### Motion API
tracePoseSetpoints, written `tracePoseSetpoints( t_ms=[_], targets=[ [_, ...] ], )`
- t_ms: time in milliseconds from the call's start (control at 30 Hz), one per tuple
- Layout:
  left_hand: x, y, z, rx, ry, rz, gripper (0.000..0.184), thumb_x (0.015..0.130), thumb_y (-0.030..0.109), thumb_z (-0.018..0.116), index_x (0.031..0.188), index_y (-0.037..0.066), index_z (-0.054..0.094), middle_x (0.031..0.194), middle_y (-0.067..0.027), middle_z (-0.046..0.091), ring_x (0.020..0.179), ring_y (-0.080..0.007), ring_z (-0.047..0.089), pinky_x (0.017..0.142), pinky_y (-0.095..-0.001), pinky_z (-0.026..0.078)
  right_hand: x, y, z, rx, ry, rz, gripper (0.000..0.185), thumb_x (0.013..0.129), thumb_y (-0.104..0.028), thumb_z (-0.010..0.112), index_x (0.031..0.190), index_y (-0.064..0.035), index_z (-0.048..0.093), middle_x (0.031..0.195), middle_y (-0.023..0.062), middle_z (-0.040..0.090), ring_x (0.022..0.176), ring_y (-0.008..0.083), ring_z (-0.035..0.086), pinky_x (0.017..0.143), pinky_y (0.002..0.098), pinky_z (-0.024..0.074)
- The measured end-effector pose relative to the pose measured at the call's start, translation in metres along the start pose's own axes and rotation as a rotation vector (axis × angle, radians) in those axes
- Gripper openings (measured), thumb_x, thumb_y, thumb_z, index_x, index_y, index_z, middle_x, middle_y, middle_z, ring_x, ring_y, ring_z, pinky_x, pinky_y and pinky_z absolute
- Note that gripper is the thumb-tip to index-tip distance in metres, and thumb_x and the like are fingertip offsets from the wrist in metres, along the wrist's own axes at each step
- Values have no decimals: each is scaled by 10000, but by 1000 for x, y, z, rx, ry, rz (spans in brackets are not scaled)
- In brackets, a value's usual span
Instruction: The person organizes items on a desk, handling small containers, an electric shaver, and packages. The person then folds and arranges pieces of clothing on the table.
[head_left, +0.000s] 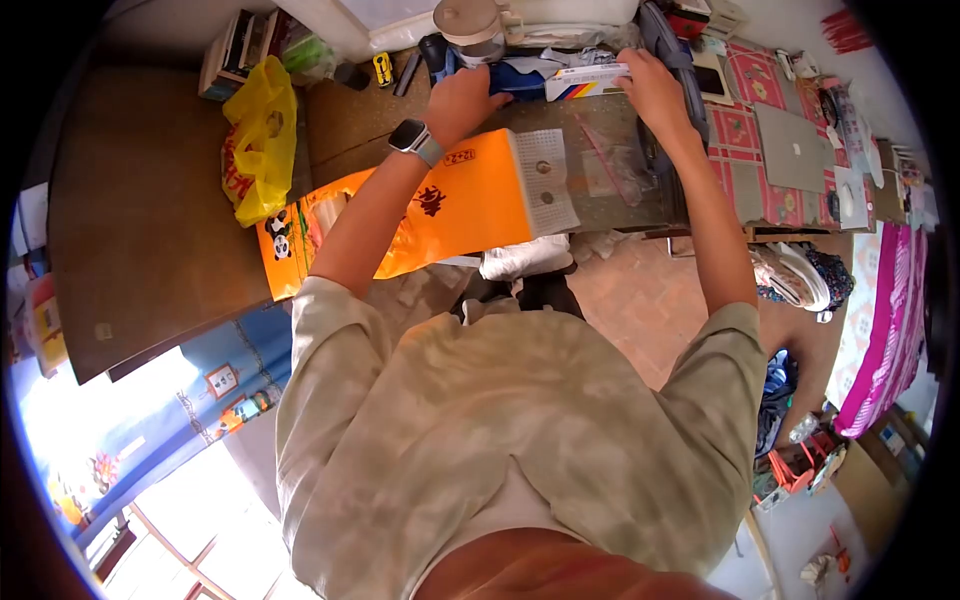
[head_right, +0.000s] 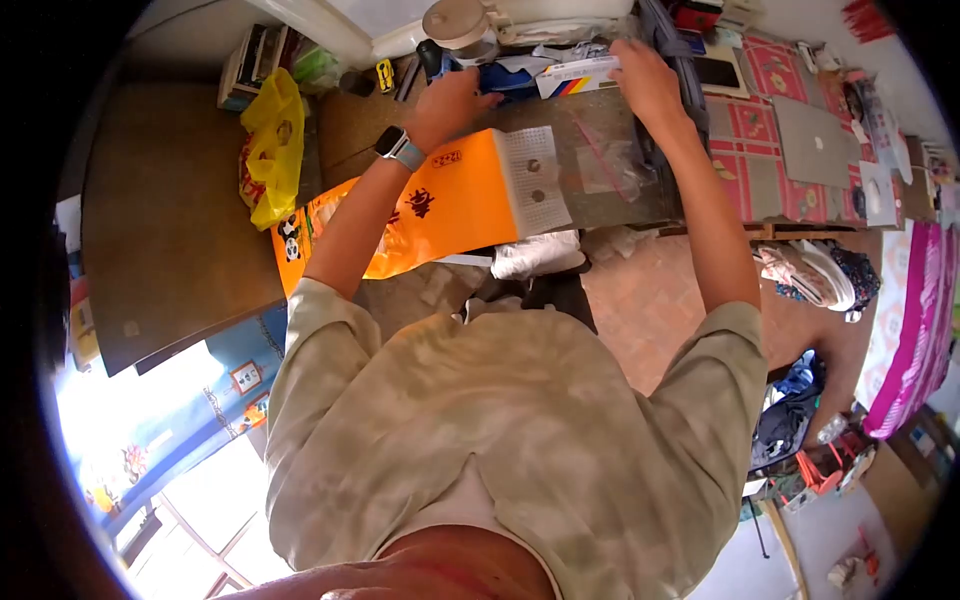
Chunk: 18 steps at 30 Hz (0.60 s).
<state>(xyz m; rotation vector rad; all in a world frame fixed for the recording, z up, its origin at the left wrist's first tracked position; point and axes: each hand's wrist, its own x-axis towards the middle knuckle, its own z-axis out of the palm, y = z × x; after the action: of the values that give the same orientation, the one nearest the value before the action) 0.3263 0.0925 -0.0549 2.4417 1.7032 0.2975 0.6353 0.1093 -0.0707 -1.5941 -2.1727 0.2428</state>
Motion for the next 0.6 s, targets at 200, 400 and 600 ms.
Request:
tracePoseSetpoints(
  t_ms=[200, 400, 600],
  targets=[
    [-7, -9, 6, -48, -5, -10, 394, 885, 402, 682, 927, 18, 602, 823, -191, 672, 819, -403, 651, 693, -495, 509, 1, 21, 6, 8, -29, -165, 299, 943, -277, 620, 1182, -100, 594, 1099, 123, 622, 1061, 353, 594, 837, 469, 504],
    [-29, -8, -20, -85, 82, 86, 302, 893, 332, 668, 955, 37, 641, 898, -192, 688, 817, -384, 675, 698, -477, 546, -10, 8, -8, -129, 133, -240, 383, 955, -229, 618, 1312, -111, 545, 1183, 122, 596, 1111, 354, 579, 913, 438, 491],
    [-17, 61, -14, -239, 54, 262, 303, 879, 301, 694, 1062, 71, 620, 995, -127, 665, 950, -356, 656, 751, -448, 548, -52, -20, -16, 47, 128, -212, 377, 894, -151, 672, 1256, -108, 575, 1156, 110, 592, 1095, 332, 580, 887, 450, 489]
  ],
)
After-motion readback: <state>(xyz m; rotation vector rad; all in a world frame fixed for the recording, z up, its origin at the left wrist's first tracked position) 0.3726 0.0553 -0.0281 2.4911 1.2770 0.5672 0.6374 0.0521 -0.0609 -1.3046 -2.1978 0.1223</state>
